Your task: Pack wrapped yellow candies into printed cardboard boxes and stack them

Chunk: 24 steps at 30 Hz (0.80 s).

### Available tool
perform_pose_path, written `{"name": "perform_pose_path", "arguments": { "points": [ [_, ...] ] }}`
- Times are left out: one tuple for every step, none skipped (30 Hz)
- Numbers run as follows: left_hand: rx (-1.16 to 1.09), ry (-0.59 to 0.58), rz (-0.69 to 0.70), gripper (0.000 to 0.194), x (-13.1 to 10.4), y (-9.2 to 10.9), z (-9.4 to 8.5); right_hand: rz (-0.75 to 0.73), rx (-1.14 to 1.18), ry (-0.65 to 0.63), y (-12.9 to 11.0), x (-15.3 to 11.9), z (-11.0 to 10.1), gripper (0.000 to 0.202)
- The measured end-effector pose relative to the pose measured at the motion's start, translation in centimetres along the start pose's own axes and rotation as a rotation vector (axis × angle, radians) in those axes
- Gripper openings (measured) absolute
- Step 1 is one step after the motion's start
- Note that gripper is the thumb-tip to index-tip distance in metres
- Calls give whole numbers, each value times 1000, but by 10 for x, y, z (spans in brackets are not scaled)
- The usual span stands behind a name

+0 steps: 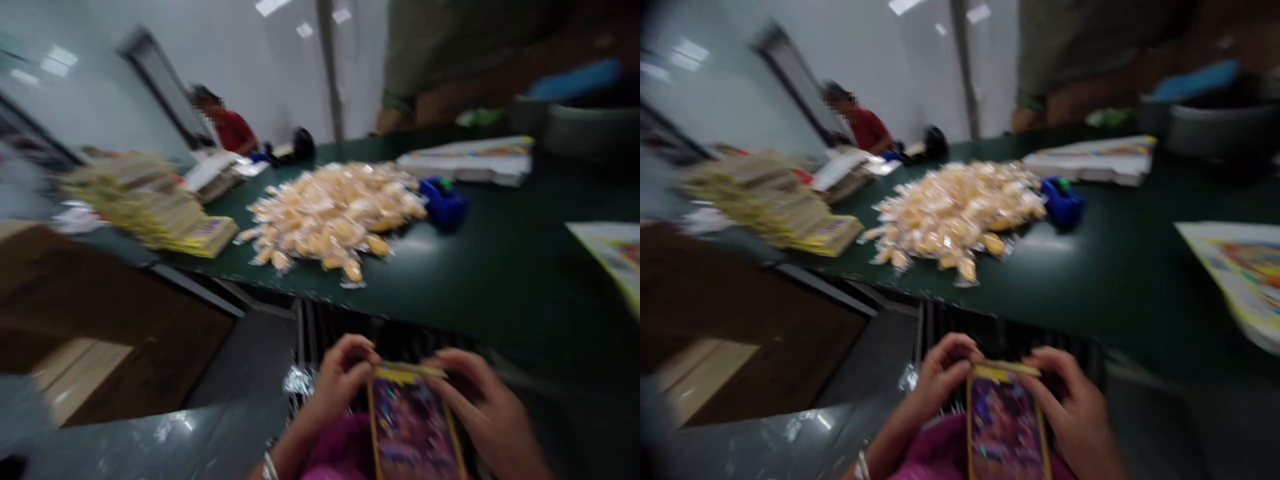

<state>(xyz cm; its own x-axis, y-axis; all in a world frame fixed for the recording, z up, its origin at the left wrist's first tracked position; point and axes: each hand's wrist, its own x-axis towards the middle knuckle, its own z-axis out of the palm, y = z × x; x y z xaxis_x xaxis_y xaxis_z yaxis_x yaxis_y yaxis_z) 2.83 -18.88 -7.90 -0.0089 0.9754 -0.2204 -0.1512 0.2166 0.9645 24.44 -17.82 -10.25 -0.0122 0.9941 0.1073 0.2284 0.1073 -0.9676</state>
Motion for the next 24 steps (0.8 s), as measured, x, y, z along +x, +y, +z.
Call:
{"name": "perform_pose_path", "arguments": {
  "points": [
    [97,-68,-1,19,2,7,-2,36,33,-44,-9,-4,-6,34],
    [139,-134,13,18,5,12,-4,54,101,-108,-17,-5,-11,33],
    [151,-195,21,20,8,16,-4,87,158,-116,-24,-4,-16,32],
    [160,-228,19,23,11,18,-4,134,200,-110,-30,-2,-19,29],
    [155,-239,12,24,11,19,-2,179,234,-107,-35,0,-22,27],
    [153,-238,-1,24,10,21,1,227,262,-111,-39,0,-24,23],
    [157,-229,-15,22,8,23,5,264,288,-126,-43,0,-25,20],
    [167,-223,-26,19,6,26,9,285,311,-148,-46,0,-26,17],
    [185,-222,-35,17,5,30,12,291,327,-169,-49,0,-27,15],
    [212,-233,-43,14,5,34,15,288,330,-183,-51,0,-28,13],
    [248,-250,-46,12,7,38,17,281,319,-188,-53,1,-28,12],
    [286,-269,-43,10,11,41,18,278,292,-190,-54,4,-28,10],
    [323,-292,-39,10,16,45,19,279,258,-194,-55,7,-27,8],
    [354,-317,-33,9,21,48,20,282,224,-196,-56,10,-27,6],
    [376,-342,-26,10,26,51,20,283,194,-195,-56,14,-26,5],
    [389,-362,-20,10,31,52,20,279,171,-182,-57,17,-25,6],
    [395,-376,-16,10,35,53,20,268,154,-161,-56,19,-24,7],
    [396,-387,-16,10,37,53,20,252,144,-132,-56,20,-23,8],
    [393,-395,-12,10,39,52,19,232,140,-104,-54,19,-22,9],
    [389,-399,-5,10,39,50,19,213,145,-78,-53,17,-20,9],
    [387,-395,3,10,38,47,19,196,153,-56,-51,14,-19,9],
    [384,-384,12,10,37,45,18,185,160,-41,-49,10,-17,8],
    [381,-366,21,11,35,42,18,180,162,-31,-47,6,-17,8],
    [377,-340,31,11,34,40,18,183,160,-25,-45,1,-16,10]
  ]
}}
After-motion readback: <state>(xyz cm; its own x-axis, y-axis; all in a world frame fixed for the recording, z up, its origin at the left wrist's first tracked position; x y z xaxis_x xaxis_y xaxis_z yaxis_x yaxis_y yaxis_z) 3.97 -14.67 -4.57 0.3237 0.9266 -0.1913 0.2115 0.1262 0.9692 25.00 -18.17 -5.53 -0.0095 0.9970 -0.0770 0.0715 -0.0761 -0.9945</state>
